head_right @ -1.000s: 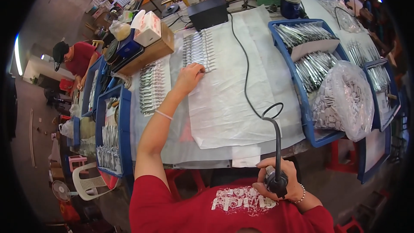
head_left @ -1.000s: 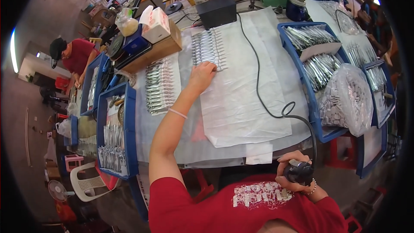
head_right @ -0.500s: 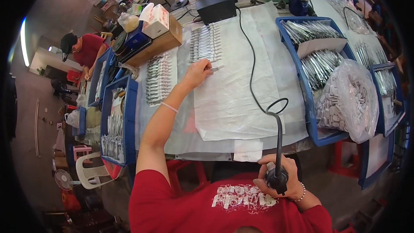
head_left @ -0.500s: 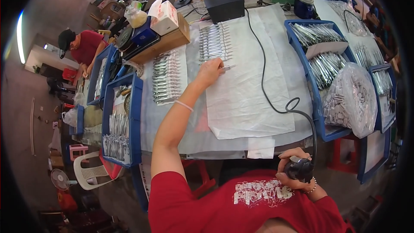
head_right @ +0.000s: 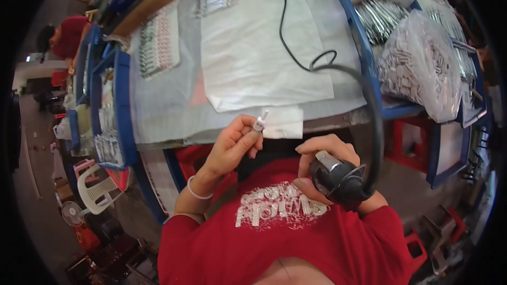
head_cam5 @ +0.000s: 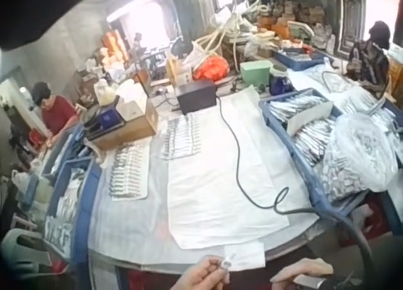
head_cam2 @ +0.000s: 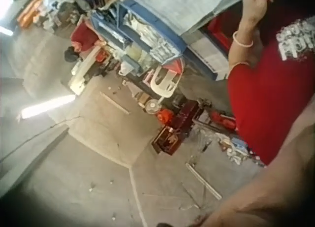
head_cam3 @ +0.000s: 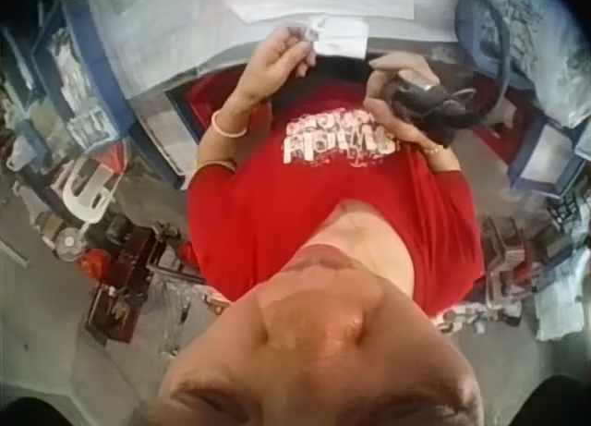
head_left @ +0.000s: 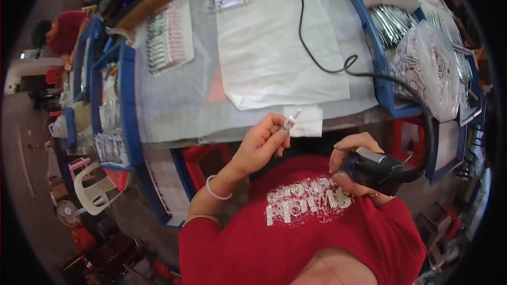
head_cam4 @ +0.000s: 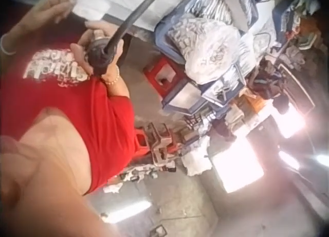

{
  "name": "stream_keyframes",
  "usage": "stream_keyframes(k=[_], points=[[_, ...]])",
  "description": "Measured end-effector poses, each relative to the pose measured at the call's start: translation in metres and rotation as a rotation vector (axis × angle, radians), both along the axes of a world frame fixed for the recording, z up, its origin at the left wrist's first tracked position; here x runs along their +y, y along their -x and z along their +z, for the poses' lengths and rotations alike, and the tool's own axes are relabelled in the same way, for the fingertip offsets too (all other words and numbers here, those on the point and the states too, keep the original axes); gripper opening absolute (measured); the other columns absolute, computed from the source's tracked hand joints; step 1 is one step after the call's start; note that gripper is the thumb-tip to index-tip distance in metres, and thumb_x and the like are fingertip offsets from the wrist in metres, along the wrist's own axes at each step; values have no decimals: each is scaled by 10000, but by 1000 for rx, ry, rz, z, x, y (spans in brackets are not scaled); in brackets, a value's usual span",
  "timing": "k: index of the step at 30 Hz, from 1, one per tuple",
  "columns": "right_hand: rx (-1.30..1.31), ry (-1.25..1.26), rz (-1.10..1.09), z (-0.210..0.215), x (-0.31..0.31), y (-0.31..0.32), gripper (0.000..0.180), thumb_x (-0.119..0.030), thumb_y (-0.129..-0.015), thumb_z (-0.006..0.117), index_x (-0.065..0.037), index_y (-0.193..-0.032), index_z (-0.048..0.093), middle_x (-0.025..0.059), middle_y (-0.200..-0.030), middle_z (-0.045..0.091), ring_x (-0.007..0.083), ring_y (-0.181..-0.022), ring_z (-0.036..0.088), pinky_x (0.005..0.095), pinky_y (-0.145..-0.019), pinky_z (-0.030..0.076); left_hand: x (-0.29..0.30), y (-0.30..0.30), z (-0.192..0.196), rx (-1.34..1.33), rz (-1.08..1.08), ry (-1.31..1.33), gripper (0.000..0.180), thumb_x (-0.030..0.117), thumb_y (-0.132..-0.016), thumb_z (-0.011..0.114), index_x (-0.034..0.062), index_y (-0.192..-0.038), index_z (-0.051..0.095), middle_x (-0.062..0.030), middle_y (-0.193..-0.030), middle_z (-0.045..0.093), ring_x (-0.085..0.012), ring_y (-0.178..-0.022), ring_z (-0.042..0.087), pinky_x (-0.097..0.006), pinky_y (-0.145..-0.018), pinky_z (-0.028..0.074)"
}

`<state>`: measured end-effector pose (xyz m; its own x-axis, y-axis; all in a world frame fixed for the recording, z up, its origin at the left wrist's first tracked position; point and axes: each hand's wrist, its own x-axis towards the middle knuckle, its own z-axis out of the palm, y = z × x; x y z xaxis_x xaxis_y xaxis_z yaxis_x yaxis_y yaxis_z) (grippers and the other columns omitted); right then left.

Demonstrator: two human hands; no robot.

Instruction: Using a rotary tool to polish or debur small hardware components at a workbench.

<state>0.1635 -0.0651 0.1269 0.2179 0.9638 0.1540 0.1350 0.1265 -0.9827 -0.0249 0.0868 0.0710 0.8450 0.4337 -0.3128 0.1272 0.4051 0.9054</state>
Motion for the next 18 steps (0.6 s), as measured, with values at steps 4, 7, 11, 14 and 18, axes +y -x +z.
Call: stream_keyframes(k=[4, 7, 11, 14, 18], points=[[5, 50, -1, -3, 2, 3, 482, -58, -657, 782, -77, -1058, 516, 22, -622, 608, 118, -533, 579, 240, -535, 433, -41, 2, -27, 18, 6, 220, 315, 247, -990, 445, 5, -1134, 586, 32, -706, 495, -31, -595, 434, -165, -528, 356], [34, 157, -49, -10, -2, 10, 466, -34, -669, 767, -51, -1060, 513, 15, -604, 586, 79, -534, 559, 219, -505, 417, -60, -3, -44, -18, 65, 349, 408, 337, -992, 419, -8, -1105, 606, 33, -681, 487, -40, -580, 431, -182, -525, 357], [152, 308, -126, -25, -3, 13, 410, -44, -683, 743, -5, -1035, 535, 37, -693, 628, 62, -600, 558, 212, -566, 443, -73, -9, -62, -95, 158, 609, 411, 361, -987, 416, 2, -1017, 615, 10, -678, 518, -69, -545, 449, -204, -521, 372], [132, 394, -174, -38, 1, 17, 363, -39, -682, 741, 1, -991, 554, 43, -827, 674, 78, -745, 606, 229, -701, 479, -77, -12, -67, -142, 254, 767, 375, 351, -980, 433, 22, -939, 607, -13, -684, 547, -84, -520, 461, -207, -488, 359], [63, 484, -113, -48, 7, 16, 378, -46, -693, 739, -6, -1022, 557, 60, -923, 683, 63, -799, 606, 232, -735, 479, -73, -10, -75, -190, 287, 973, 370, 353, -976, 442, 22, -931, 600, -15, -683, 545, -70, -482, 416, -200, -446, 315]])
